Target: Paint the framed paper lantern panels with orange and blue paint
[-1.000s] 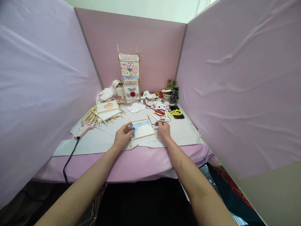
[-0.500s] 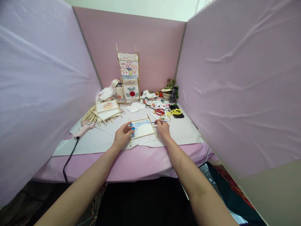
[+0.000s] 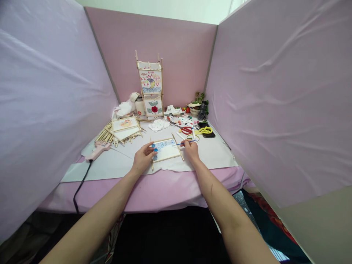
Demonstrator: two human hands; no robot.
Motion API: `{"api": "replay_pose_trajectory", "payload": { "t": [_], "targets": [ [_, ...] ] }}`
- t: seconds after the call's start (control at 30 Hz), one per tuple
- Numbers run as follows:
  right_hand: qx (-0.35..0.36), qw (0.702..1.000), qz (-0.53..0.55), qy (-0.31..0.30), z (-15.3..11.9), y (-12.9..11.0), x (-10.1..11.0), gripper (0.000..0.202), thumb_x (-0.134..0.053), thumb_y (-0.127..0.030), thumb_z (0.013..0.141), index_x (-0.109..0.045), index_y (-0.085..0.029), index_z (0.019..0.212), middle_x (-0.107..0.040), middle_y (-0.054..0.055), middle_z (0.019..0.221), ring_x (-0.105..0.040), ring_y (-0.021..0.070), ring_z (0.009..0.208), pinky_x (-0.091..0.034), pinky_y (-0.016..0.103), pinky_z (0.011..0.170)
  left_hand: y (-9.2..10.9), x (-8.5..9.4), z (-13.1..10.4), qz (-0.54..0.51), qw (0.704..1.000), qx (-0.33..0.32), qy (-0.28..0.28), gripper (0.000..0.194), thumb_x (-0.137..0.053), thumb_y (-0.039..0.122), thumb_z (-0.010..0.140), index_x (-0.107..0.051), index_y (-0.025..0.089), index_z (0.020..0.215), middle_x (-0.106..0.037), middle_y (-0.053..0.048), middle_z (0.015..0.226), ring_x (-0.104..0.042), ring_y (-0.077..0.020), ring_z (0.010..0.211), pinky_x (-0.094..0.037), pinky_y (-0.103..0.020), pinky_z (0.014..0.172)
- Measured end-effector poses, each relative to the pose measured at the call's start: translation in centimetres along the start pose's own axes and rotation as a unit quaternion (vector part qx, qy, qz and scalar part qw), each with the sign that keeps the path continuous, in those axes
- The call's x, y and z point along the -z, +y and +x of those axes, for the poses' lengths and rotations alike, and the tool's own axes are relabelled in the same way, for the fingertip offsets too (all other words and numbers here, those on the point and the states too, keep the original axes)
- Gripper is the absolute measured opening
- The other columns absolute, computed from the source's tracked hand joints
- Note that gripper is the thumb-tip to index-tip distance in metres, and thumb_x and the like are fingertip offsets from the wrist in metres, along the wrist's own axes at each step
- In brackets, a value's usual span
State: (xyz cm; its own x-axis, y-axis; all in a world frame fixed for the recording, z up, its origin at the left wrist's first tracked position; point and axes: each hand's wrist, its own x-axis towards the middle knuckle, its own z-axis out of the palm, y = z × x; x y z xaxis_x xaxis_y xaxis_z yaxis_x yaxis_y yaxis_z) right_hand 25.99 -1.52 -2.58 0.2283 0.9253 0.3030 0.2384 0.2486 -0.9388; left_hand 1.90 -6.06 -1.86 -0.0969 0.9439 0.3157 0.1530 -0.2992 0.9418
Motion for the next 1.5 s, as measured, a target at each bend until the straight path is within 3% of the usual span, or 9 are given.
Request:
{"api": "replay_pose_trajectory", "payload": {
  "t": [0.7,0.97,1.27,1.5],
  "targets": [
    [-0.001,1.000,0.025,-0.013,-0.2,-0.3,0.0,0.027,-0.048,-0.034,0.078,-0.071,-0.019,0.076,-0.075,0.005,0.076,-0.067,0.0218,0.082,-0.048,0.030,0.078,-0.1,0.0,0.0,0.007,1.000,0.001,-0.002,0.050,-0.073,0.021,0.071,-0.065,0.021,0.121,-0.068,-0.004,0.093,-0.068,-0.0223,0.091,-0.052,-0.043,0.093],
    [0.028,0.997,0.070,-0.024,-1.2,-1.7,0.0,0.025,-0.047,-0.032,0.078,-0.068,-0.019,0.072,-0.072,0.004,0.068,-0.066,0.0207,0.077,-0.047,0.031,0.079,0.1,-0.1,0.0,0.006,1.000,0.000,-0.002,0.050,-0.073,0.020,0.070,-0.065,0.019,0.120,-0.068,-0.004,0.091,-0.068,-0.0218,0.090,-0.052,-0.042,0.091],
    [0.100,0.982,0.091,-0.130,-4.4,-4.4,-1.5,0.024,-0.050,-0.028,0.082,-0.072,-0.021,0.081,-0.074,0.002,0.076,-0.067,0.0201,0.084,-0.047,0.034,0.088,0.1,-0.2,-0.1,0.001,1.000,-0.012,-0.028,0.052,-0.071,0.018,0.070,-0.063,0.019,0.121,-0.071,-0.005,0.093,-0.069,-0.0225,0.092,-0.054,-0.040,0.087],
    [0.117,0.982,0.072,-0.132,-4.4,-4.1,-1.5,0.024,-0.049,-0.027,0.083,-0.072,-0.021,0.082,-0.074,0.002,0.078,-0.067,0.0202,0.085,-0.048,0.034,0.086,-0.3,-0.2,0.0,0.018,0.999,-0.030,-0.031,0.052,-0.070,0.017,0.071,-0.064,0.021,0.122,-0.072,-0.005,0.093,-0.069,-0.0223,0.091,-0.054,-0.040,0.088]
  ]
}}
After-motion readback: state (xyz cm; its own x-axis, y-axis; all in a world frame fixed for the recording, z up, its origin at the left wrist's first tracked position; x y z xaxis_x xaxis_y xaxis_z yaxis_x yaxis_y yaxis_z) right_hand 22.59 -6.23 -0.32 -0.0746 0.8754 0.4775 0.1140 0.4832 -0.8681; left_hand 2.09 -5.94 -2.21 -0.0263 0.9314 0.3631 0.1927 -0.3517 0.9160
